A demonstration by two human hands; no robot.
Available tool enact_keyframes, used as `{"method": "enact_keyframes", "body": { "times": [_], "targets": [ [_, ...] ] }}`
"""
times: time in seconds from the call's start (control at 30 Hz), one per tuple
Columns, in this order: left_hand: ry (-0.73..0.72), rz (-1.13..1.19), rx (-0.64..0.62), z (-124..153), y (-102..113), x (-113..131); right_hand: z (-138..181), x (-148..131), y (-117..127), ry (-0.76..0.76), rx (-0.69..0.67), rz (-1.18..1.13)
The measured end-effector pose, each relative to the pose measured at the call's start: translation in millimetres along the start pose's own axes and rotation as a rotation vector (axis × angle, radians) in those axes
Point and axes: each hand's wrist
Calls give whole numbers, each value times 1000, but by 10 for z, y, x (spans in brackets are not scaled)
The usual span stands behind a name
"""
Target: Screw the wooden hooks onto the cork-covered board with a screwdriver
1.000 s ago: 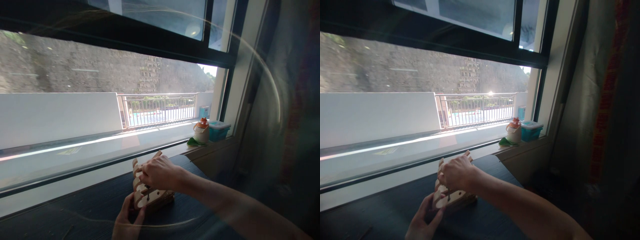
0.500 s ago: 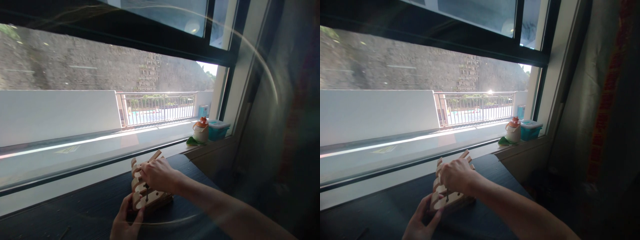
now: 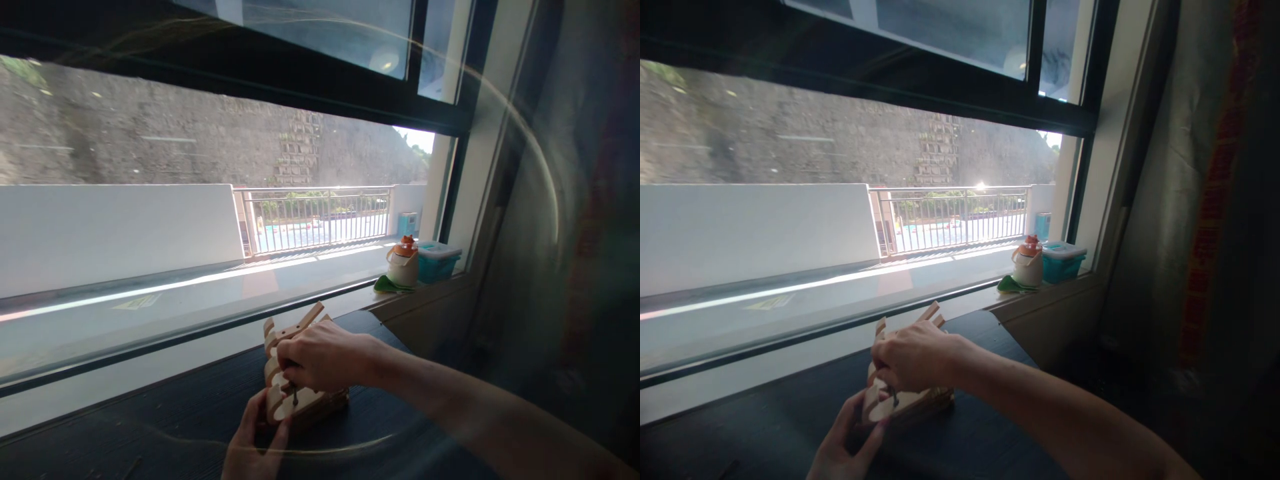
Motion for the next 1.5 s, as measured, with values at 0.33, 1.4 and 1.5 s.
{"method": "enact_keyframes", "body": {
  "times": [0.33,1.4,1.5],
  "targets": [
    [50,-25,35,-45,-13,29,-67,-24,-231,-301,112,-25],
    [-7,46,15,-45,-2,47,-26,-86,69,-157,-63,123],
    [8,9,31,-42,10,58,-9,-65,123,0,-92,133]
  ]
}}
Point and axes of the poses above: each hand's wrist, its own z-axis away from the middle knuckle, its own y-axis out of the back of the hand, x = y × z, and after that the axes turned 9 degrees about -y, right-handed
